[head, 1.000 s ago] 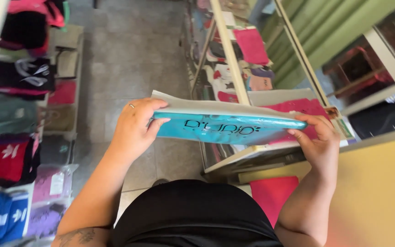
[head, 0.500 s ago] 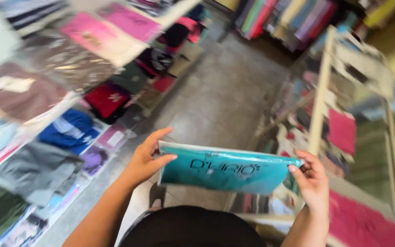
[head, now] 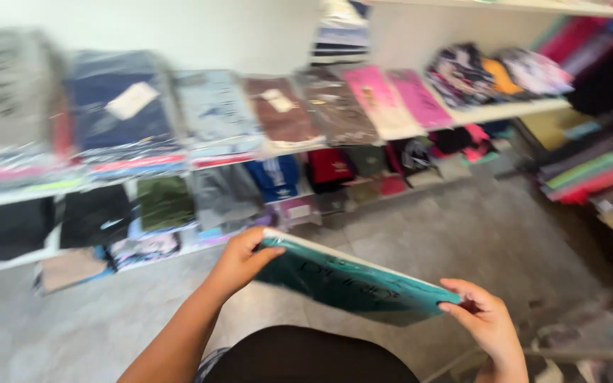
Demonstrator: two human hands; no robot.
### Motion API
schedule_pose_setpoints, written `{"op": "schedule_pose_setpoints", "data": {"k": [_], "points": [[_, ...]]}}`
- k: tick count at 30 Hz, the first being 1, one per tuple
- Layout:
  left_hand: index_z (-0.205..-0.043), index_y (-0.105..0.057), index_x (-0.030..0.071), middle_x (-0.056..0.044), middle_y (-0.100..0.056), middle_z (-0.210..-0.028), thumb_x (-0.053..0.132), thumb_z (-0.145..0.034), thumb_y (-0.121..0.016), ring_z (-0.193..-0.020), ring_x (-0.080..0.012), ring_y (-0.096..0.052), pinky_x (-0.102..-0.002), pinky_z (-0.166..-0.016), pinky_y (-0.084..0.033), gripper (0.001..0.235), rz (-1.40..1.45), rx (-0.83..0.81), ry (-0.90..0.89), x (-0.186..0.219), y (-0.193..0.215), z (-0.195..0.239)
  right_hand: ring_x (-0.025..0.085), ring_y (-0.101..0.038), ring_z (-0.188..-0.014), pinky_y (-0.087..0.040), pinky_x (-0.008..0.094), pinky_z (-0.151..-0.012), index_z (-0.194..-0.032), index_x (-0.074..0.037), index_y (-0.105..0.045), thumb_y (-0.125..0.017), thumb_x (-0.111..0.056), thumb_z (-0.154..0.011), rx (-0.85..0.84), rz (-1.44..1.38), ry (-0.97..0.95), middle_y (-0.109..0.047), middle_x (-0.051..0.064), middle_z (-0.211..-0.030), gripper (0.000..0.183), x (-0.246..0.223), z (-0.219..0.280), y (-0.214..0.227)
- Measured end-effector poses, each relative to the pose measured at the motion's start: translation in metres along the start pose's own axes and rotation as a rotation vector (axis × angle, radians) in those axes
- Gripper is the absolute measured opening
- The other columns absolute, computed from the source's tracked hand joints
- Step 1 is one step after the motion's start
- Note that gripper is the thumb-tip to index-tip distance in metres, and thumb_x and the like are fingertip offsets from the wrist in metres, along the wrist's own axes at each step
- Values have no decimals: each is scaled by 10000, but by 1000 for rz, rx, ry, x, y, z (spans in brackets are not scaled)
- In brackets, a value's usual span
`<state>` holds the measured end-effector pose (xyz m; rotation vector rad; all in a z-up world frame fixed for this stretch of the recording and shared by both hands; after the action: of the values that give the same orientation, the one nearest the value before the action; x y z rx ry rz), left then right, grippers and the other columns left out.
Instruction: The person retrieves multiple packaged clothing items from a glass display cabinet and places them onto a shelf. They handle each package individually, arranging them in neat stacks on the shelf alongside other folded garments.
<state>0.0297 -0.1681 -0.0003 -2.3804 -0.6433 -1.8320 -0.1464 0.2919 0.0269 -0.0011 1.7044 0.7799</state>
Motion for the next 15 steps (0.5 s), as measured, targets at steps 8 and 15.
{"op": "schedule_pose_setpoints", "data": {"k": [8,15], "points": [[-1129,-725,145,-24,-733,-1129,227,-957,-675,-1068,-191,-686,-319,-926,-499,196,-194,192,-57,57,186,55,114,-678,-825,-553,265,-743,-1050,-17,-820,-824,-28,-795,-256,38,79,-806,48,-936,255,-66,-68,-179],[-1257,-661,91,-91,-728,-1269,311,-914,-763,-1190,-216,-688,-329,-1016,-498,419,-427,440,-96,27,351,97,128,-696,-843,-577,257,-715,-1030,-7,-769,-817,-35,-821,-567,-143,211,-765,71,-964,215,-119,-100,-379]]}}
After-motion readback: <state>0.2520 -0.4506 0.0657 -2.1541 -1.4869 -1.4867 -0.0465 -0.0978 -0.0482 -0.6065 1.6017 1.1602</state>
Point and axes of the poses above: each hand's wrist, its own z-axis away from the middle knuckle, its own y-axis out of the back of the hand, x = y × z, the point moved 10 cm from there along -z, towards the middle knuckle
